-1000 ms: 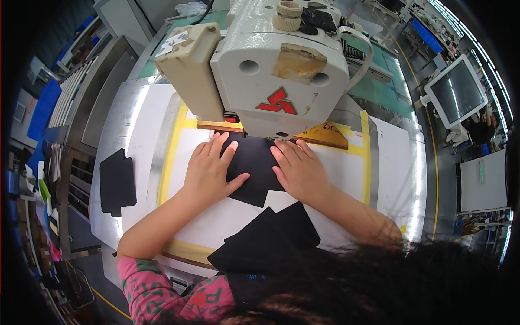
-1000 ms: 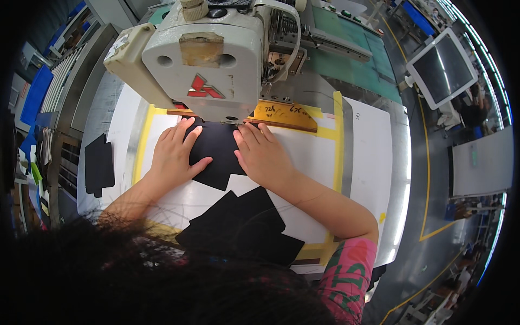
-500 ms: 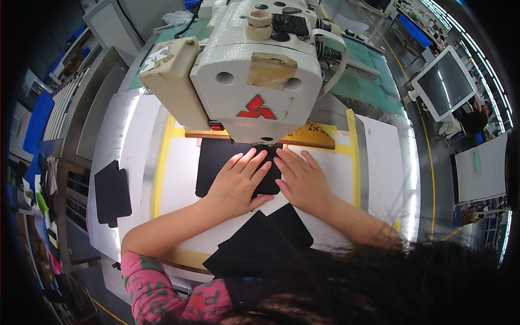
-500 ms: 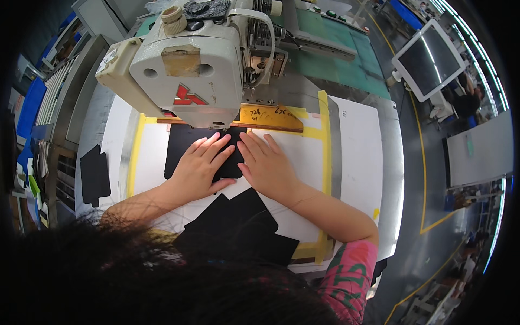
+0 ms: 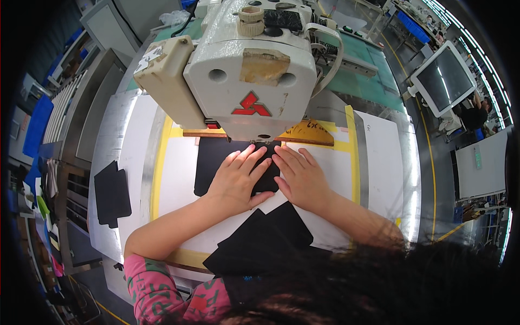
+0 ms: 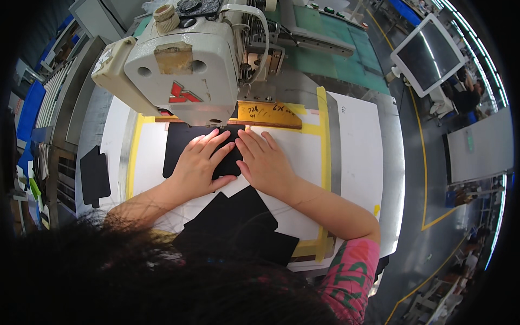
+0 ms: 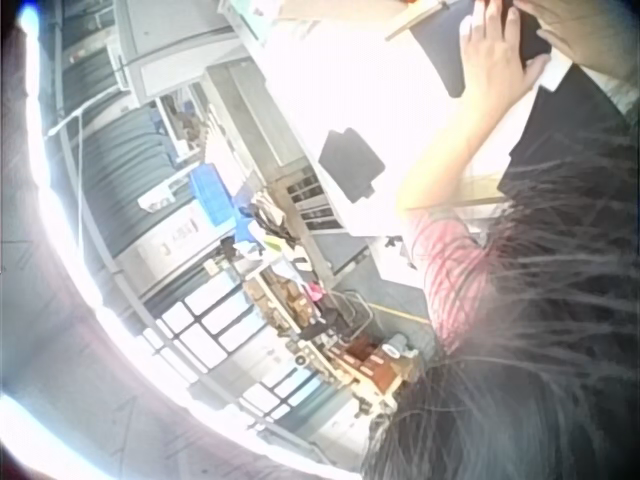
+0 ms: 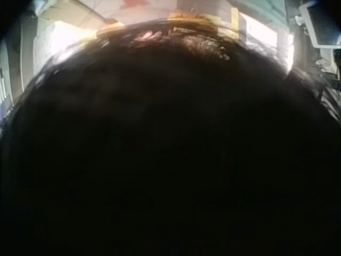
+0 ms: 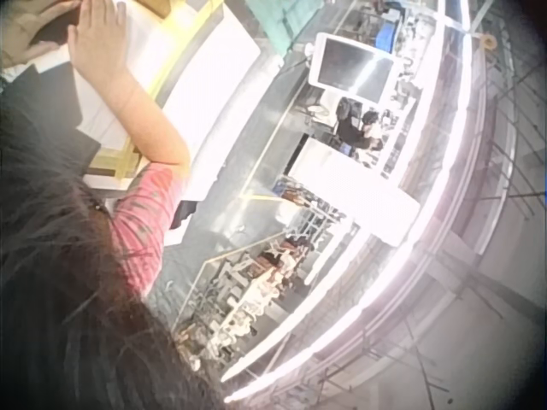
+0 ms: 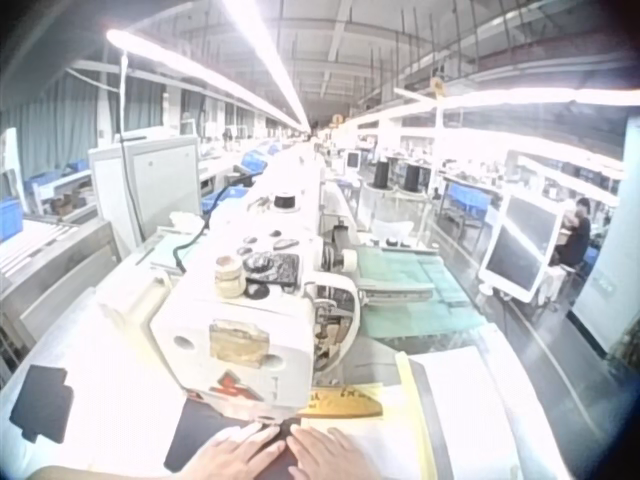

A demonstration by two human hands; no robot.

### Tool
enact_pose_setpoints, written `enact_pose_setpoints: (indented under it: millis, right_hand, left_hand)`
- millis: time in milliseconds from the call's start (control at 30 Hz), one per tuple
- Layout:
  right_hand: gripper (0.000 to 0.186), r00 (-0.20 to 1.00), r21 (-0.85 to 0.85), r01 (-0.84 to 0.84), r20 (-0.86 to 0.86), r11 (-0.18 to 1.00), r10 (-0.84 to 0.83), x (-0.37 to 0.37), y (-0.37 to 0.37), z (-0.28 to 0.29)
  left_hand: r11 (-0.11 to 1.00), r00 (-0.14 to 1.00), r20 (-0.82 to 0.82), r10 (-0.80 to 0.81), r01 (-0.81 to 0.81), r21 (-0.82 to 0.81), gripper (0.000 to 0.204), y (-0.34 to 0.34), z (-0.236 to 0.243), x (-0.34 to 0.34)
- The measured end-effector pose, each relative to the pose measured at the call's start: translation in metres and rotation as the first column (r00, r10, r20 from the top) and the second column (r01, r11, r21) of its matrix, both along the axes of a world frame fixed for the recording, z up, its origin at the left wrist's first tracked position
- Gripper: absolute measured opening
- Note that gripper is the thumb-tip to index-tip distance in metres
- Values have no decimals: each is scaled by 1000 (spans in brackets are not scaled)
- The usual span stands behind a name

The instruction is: The person sews together black fabric pieces using an industrial sewing machine.

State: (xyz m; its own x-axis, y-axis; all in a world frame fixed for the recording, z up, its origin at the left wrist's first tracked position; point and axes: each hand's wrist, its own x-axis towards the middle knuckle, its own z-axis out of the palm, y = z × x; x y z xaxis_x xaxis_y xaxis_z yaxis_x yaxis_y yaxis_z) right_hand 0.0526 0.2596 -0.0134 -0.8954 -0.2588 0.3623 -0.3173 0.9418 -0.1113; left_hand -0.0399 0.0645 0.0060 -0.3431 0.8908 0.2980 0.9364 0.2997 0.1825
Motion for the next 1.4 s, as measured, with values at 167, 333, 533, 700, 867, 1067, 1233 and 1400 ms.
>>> enact_pose_setpoints:
  millis: [167,333,533,700,867,1067,1233,1400]
  right_hand:
    - [46,1000,-59,-12,-11,998,11,-1,0,-1]
    - [45,1000,-88,-6,-2,996,6,-1,0,0]
    - [45,999,-120,-32,-35,992,28,-2,2,1]
    - [45,997,-189,-59,-55,980,50,-7,1,-3]
    - [43,996,-171,-75,-70,982,64,-10,0,-6]
    - [45,996,-219,-79,-51,972,70,-10,5,-4]
    - [43,995,-244,-85,-77,966,68,-10,6,-2]
    - [41,995,-239,-92,-65,967,78,-11,5,-1]
  left_hand:
    - [1000,1000,3,11,-11,7,66,0,-1,0]
    - [1000,1000,11,18,-18,3,66,0,1,1]
    - [1000,1000,9,22,-22,4,66,2,1,2]
    - [999,999,16,49,-49,0,66,4,1,5]
    - [996,996,5,86,-86,-11,65,7,-1,7]
    - [994,994,2,113,-113,-3,66,11,-4,11]
    - [993,993,-2,115,-115,9,66,11,-7,11]
    - [993,994,13,110,-111,36,62,7,-5,9]
